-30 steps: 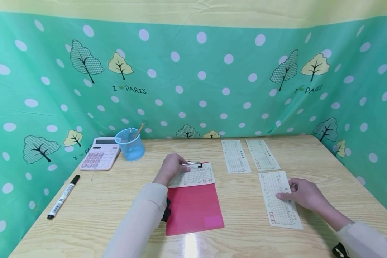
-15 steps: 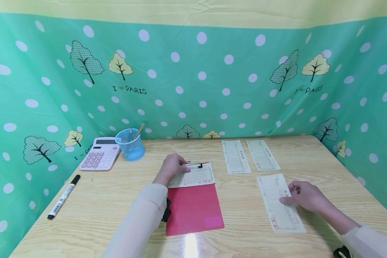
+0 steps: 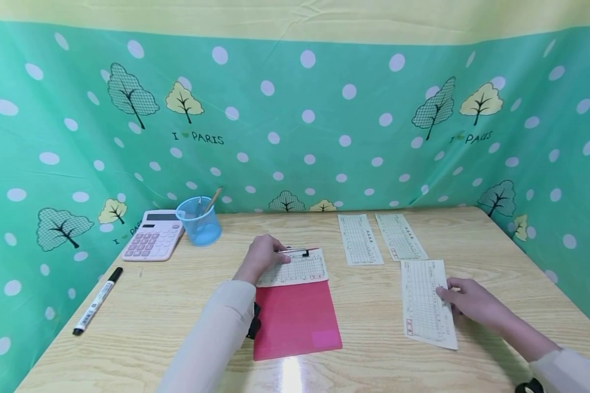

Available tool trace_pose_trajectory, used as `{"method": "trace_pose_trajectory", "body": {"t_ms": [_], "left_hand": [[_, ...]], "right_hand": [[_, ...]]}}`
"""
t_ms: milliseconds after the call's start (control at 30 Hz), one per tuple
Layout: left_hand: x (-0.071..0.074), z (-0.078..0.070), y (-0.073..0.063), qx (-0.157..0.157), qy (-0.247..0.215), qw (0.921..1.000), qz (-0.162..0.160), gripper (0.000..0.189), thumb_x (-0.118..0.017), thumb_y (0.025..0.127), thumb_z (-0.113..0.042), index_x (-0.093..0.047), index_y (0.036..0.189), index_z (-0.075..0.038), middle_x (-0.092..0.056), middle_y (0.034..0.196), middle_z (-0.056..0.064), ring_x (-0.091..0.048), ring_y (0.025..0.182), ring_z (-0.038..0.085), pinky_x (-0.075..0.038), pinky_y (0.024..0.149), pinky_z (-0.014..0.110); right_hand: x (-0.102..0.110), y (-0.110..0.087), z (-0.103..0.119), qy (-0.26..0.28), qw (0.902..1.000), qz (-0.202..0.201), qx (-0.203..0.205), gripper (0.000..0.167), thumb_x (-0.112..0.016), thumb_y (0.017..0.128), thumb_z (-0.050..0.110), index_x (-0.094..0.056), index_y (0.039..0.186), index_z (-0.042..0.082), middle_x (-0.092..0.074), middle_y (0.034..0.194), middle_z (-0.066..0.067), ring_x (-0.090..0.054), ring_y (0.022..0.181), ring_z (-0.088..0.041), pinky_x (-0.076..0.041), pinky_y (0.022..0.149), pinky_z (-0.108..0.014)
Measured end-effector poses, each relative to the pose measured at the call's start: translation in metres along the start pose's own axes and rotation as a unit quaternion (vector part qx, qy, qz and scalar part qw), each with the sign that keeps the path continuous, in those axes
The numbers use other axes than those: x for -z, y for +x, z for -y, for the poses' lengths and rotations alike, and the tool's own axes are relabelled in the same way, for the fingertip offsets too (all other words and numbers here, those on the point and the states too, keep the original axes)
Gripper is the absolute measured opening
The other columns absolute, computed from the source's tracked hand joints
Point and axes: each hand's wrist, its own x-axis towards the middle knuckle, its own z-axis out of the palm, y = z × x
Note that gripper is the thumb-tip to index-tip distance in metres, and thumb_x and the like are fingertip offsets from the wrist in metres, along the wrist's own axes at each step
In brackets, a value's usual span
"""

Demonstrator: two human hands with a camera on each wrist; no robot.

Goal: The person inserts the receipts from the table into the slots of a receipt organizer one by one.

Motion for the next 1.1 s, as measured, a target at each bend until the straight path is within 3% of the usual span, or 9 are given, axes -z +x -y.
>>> {"method": "trace_pose_trajectory", "body": {"t_ms": [167, 367, 500, 633, 833, 1100], "left_hand": [[0.0, 0.0, -0.001, -0.002, 0.0, 1.0, -0.001, 0.023, -0.085, 0.084, -0.014, -0.08, 0.103, -0.002, -0.073, 0.107, 0.011, -0.064, 0.109, 0.028, -0.05, 0.097, 0.042], [0.0, -0.001, -0.001, -0.002, 0.001, 1.0, -0.002, 0.022, -0.084, 0.084, -0.014, -0.08, 0.103, -0.003, -0.074, 0.106, 0.011, -0.065, 0.109, 0.028, -0.05, 0.097, 0.042], [0.0, -0.001, -0.001, 0.001, 0.004, 1.0, -0.002, 0.021, -0.084, 0.084, -0.014, -0.08, 0.102, -0.003, -0.074, 0.107, 0.011, -0.065, 0.109, 0.028, -0.05, 0.097, 0.042], [0.0, -0.001, -0.001, 0.007, 0.002, 1.0, 0.001, 0.021, -0.084, 0.085, -0.014, -0.08, 0.103, -0.003, -0.074, 0.106, 0.011, -0.065, 0.109, 0.028, -0.05, 0.097, 0.042], [0.0, -0.001, -0.001, 0.005, 0.006, 1.0, 0.0, 0.024, -0.084, 0.085, -0.014, -0.079, 0.105, -0.002, -0.074, 0.107, 0.011, -0.065, 0.11, 0.028, -0.05, 0.097, 0.042], [0.0, -0.001, 0.0, 0.011, 0.006, 0.9999, 0.003, 0.023, -0.084, 0.085, -0.014, -0.08, 0.104, -0.002, -0.074, 0.106, 0.011, -0.064, 0.107, 0.027, -0.051, 0.096, 0.042]], "right_hand": [[-0.001, 0.001, 0.001, 0.079, 0.9952, 0.038, -0.044, 0.029, -0.044, 0.109, 0.016, -0.056, 0.112, -0.01, -0.069, 0.08, -0.003, -0.062, 0.065, -0.018, -0.05, 0.058, -0.029], [-0.001, 0.002, 0.0, 0.136, 0.9855, 0.061, -0.081, 0.034, -0.054, 0.105, 0.025, -0.053, 0.116, -0.007, -0.072, 0.083, -0.004, -0.065, 0.067, -0.016, -0.055, 0.06, -0.029], [0.001, 0.003, 0.0, 0.136, 0.9849, 0.07, -0.082, 0.045, -0.064, 0.101, 0.027, -0.051, 0.123, -0.011, -0.074, 0.087, -0.003, -0.069, 0.073, -0.018, -0.054, 0.062, -0.029], [0.004, 0.0, -0.001, 0.136, 0.9854, 0.092, -0.045, 0.049, -0.066, 0.099, 0.019, -0.047, 0.126, -0.016, -0.075, 0.092, -0.007, -0.071, 0.079, -0.02, -0.055, 0.065, -0.03], [0.006, -0.003, 0.003, 0.065, 0.9963, 0.055, -0.01, 0.05, -0.071, 0.094, 0.01, -0.051, 0.126, -0.022, -0.07, 0.092, -0.004, -0.065, 0.081, -0.019, -0.052, 0.068, -0.03], [0.008, -0.007, 0.012, -0.04, 0.9988, 0.015, 0.026, 0.021, -0.066, 0.1, 0.019, -0.069, 0.1, -0.002, -0.066, 0.082, -0.001, -0.054, 0.073, -0.015, -0.04, 0.062, -0.026]]}}
